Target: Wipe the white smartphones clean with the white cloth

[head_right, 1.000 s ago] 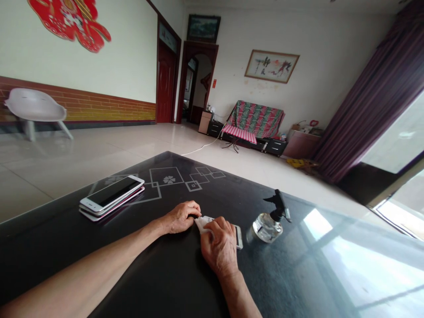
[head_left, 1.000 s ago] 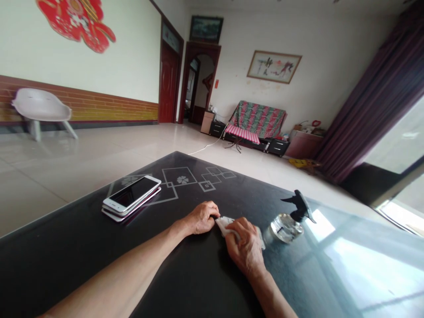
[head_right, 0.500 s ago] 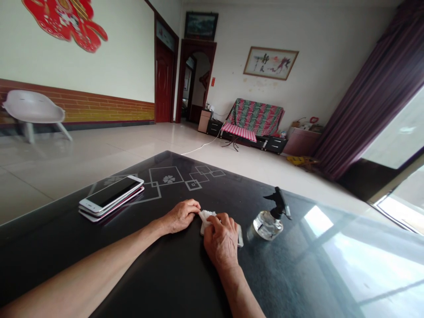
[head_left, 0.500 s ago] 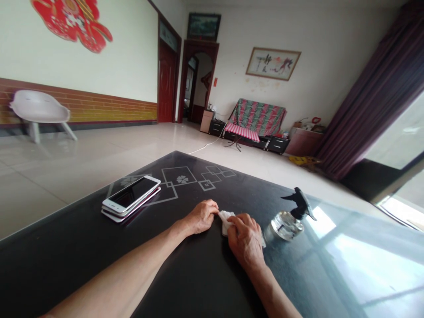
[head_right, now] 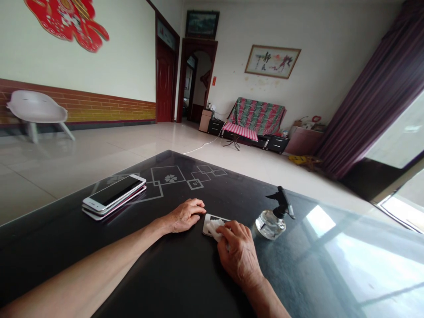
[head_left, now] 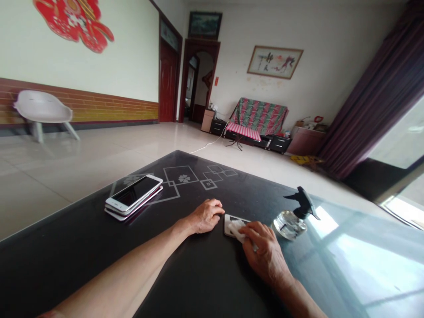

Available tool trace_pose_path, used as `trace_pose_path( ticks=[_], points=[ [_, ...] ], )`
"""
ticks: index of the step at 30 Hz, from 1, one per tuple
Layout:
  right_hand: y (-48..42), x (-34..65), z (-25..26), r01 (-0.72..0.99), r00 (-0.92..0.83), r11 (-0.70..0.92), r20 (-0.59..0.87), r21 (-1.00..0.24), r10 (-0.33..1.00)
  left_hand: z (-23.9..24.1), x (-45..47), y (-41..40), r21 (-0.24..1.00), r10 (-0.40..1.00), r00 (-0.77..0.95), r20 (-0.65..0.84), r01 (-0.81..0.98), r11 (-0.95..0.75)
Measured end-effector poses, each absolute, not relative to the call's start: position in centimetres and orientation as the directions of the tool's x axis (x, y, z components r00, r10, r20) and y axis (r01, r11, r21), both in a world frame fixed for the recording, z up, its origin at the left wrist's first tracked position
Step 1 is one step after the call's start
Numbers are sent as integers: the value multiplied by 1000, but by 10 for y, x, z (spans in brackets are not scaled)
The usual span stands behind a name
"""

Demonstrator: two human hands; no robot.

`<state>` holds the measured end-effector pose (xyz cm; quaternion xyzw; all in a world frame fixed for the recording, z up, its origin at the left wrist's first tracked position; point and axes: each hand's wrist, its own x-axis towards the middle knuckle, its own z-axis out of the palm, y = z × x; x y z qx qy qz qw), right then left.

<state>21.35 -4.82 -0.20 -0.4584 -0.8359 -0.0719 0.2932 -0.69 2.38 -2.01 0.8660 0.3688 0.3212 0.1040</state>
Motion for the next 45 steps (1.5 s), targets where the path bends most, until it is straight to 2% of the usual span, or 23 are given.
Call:
trace_pose_path(
  ticks=[3,8,11,23,34,45],
  points=[
    [-48,219,-9,888,-290,446,611,-116,737,-15,-7,19,408,704,539,463,575,-709],
    [-46,218,-11,955,-177,283,583,-95,793,-9,-6,11,360,697,591,405,598,-716],
    [-43,216,-10,968,-144,237,581,-87,801,-10,-5,10,332,701,611,369,618,-713],
    [-46,202,-5,904,-297,412,522,-115,800,-8,-6,13,382,729,614,301,623,-682],
    [-37,234,-10,962,-72,213,589,-173,805,-12,-10,16,401,711,627,318,591,-700],
    [-37,233,-12,949,-120,270,604,-163,788,-12,-10,16,393,714,628,309,599,-697]
  ],
)
